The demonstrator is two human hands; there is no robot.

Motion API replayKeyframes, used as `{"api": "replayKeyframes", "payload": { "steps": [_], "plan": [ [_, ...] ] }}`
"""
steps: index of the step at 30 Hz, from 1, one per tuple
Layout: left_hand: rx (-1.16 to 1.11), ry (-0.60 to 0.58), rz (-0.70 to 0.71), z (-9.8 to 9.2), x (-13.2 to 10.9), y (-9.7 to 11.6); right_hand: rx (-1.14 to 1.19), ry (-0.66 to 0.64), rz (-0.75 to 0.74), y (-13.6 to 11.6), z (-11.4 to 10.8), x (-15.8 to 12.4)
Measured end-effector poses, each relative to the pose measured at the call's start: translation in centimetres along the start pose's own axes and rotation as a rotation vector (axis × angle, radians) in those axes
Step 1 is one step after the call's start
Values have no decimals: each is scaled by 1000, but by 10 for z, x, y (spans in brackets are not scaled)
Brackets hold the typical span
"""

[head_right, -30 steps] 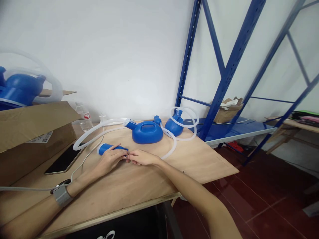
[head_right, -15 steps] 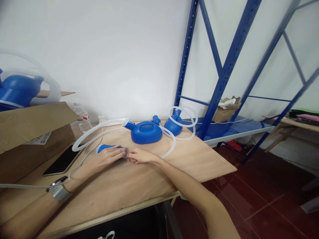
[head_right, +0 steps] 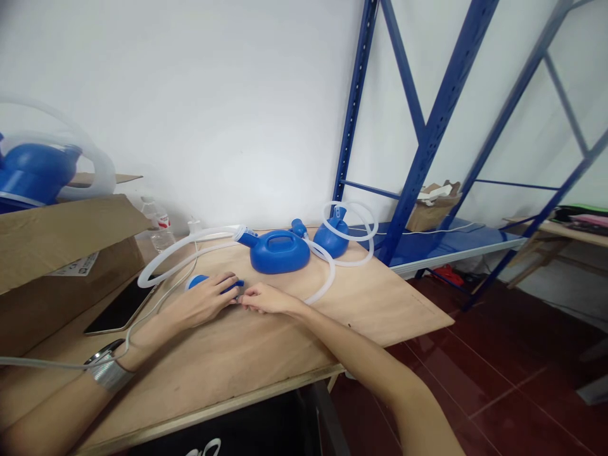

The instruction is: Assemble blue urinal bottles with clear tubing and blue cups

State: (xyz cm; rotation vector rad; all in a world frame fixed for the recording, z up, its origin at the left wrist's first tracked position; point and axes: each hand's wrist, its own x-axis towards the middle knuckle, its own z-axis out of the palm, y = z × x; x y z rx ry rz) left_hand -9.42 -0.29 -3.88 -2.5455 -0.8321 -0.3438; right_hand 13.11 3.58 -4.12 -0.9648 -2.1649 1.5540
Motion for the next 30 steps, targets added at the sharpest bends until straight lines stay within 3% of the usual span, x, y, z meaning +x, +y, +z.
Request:
{"api": "replayKeyframes", "payload": {
  "steps": [12, 22, 30],
  "plan": [
    [35, -50, 77, -11, 0, 1, -26, -6, 7, -1, -3, -2],
    [274, 219, 206, -3, -10, -11, 210, -82, 6, 0, -11, -3],
    [230, 263, 167, 1, -6, 2, 278, -83, -3, 3, -6, 0]
  ]
}}
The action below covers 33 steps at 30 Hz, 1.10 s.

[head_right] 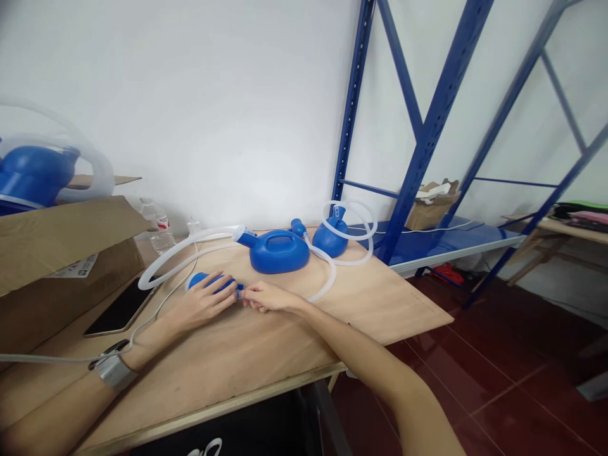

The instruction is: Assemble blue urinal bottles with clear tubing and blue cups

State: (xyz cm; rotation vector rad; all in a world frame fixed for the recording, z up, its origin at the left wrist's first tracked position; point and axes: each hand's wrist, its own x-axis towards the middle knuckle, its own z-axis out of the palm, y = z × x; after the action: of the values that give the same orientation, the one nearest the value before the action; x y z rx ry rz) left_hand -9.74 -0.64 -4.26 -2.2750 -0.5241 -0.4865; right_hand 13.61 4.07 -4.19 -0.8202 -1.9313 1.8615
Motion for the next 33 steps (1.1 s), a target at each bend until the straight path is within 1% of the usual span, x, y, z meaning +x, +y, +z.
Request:
{"api": "replayKeyframes", "payload": {
  "steps": [6, 11, 16, 22, 24, 27, 30, 33],
  "plan": [
    [29, 34, -28, 4, 0, 1, 12, -1, -39, 3, -2, 2],
    [5, 23, -63, 6, -6, -3, 31, -26, -35, 1, -3, 0],
    [-44, 21, -78, 8, -6, -1, 21, -5, -29, 2, -3, 1],
    [31, -45, -135, 8, -4, 1, 12, 3, -22, 2, -2, 2],
    [13, -54, -196, 5, -4, -3, -23, 17, -22, 0, -4, 0],
    [-70, -89, -348, -4, -7, -16, -178, 52, -39, -6, -10, -6],
    [-199, -185, -538, -10, -19, -32, -372, 69, -80, -15, -20, -16],
    [-410, -306, -734, -6, -36, -42, -555, 80, -175, -21, -29, -24]
  ]
}}
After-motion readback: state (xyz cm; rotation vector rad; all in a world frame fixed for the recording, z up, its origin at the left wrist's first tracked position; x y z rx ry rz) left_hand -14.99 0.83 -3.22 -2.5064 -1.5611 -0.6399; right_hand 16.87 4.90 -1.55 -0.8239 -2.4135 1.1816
